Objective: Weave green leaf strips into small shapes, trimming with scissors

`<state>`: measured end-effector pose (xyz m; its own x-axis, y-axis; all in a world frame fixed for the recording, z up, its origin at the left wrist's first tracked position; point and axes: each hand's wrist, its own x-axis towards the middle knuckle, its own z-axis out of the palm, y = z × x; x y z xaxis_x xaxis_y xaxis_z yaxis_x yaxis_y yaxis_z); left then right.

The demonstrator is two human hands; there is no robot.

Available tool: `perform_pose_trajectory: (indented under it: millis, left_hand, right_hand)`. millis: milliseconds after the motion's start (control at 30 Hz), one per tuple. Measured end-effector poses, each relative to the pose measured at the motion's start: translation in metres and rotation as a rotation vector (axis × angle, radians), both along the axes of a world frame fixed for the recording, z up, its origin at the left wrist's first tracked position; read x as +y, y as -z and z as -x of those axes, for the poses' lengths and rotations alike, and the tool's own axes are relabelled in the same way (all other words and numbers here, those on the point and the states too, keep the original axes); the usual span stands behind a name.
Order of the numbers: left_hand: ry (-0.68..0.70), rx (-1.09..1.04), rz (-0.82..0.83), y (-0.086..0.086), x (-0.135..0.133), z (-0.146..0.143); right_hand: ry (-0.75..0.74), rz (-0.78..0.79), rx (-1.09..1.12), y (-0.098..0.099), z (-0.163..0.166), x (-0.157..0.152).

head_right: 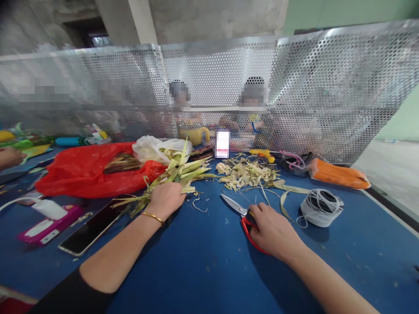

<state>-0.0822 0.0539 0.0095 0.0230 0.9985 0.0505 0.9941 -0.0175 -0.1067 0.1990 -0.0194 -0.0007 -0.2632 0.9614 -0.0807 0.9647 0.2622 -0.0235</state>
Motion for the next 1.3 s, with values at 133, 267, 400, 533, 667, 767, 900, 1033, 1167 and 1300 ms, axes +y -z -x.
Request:
perform_pose_trajectory:
  millis: [133,267,400,533,667,767,900,1033,1167,1300]
  left_hand:
    - [-0.011,-0.013,0.013,0.001,0.000,-0.003]
    - [-0.011,-0.031,-0.002,-0.001,0.000,-0.002]
    - [0.026,-0.105,-0.043,-0.009,-0.002,0.003]
    - [0.080,-0.391,-0.008,-0.018,-0.003,0.006]
    - [0.132,-1.008,0.143,-0.023,-0.009,0.002]
    - [0.133,-1.283,0.296,-0.029,-0.019,-0.004]
    - [0.124,-1.424,0.428,-0.036,-0.033,-0.013]
    - [0.156,-1.500,0.528,-0.034,-0.047,-0.026]
    - [0.180,-1.509,0.698,-0.026,-0.058,-0.044]
    - [0.261,-1.494,0.705,-0.018,-0.063,-0.057]
  right_hand:
    - [-0.007,-0.008,0.002,0.000,0.001,0.000]
    - [-0.011,-0.014,0.000,0.000,0.000,0.000]
    - [-0.014,-0.012,0.004,0.000,0.000,0.000]
    - [-0.014,-0.020,0.015,0.002,0.000,0.001]
    - [-0.022,-0.030,0.017,0.001,-0.002,0.000]
    - [-0.014,-0.019,0.077,0.000,-0.005,0.002]
    - [0.067,0.003,0.588,-0.005,-0.006,0.005]
    - [0.210,0.294,1.302,-0.010,0.010,-0.005]
    - [0.229,0.402,1.631,-0.013,0.031,-0.017]
    - [0.341,0.288,1.648,-0.012,0.038,-0.022]
